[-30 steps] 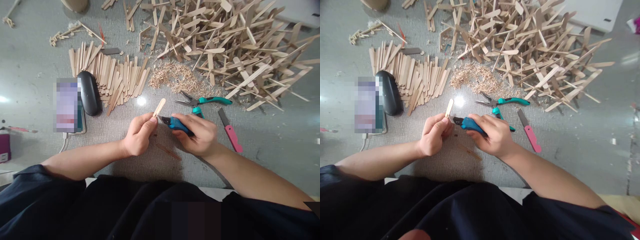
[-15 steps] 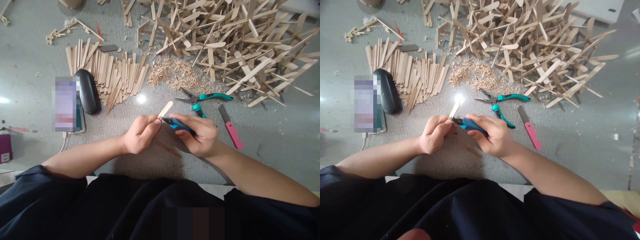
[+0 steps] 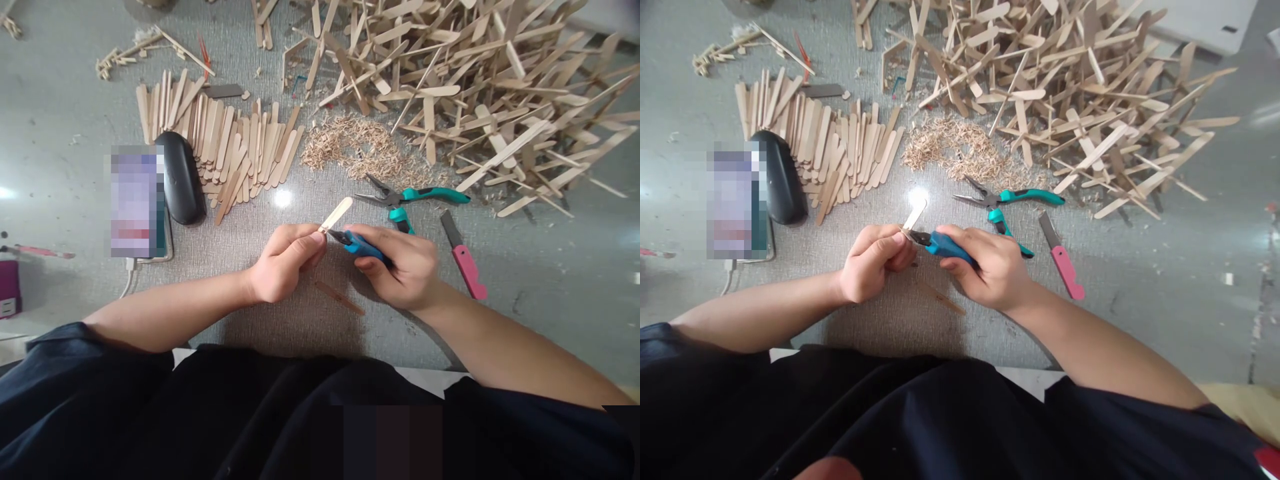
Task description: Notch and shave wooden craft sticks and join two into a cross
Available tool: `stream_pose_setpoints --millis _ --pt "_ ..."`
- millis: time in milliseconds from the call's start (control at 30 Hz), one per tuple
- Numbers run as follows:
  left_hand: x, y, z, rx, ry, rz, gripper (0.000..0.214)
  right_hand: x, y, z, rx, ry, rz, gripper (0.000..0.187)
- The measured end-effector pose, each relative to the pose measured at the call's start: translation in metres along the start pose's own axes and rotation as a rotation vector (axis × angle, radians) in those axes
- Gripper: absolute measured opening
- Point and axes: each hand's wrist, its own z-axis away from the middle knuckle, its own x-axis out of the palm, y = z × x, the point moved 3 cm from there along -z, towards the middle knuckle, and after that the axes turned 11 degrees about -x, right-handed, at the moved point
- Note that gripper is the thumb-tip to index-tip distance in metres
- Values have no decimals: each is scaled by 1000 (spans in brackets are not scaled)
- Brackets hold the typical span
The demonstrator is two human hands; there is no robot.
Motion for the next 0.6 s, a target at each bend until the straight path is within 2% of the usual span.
stream_pose_setpoints --millis 167,267,433,600 --pt "-1 2 -3 -55 13 52 47 0 4 0 24 91 18 39" --pt "-2 3 -4 -39 17 91 45 0 5 1 29 133 7 37" --pt "-6 0 -3 -90 53 136 45 2 5 3 61 118 39 42" --pt "-7 -2 -5 -93 52 217 46 2 3 2 56 127 46 40"
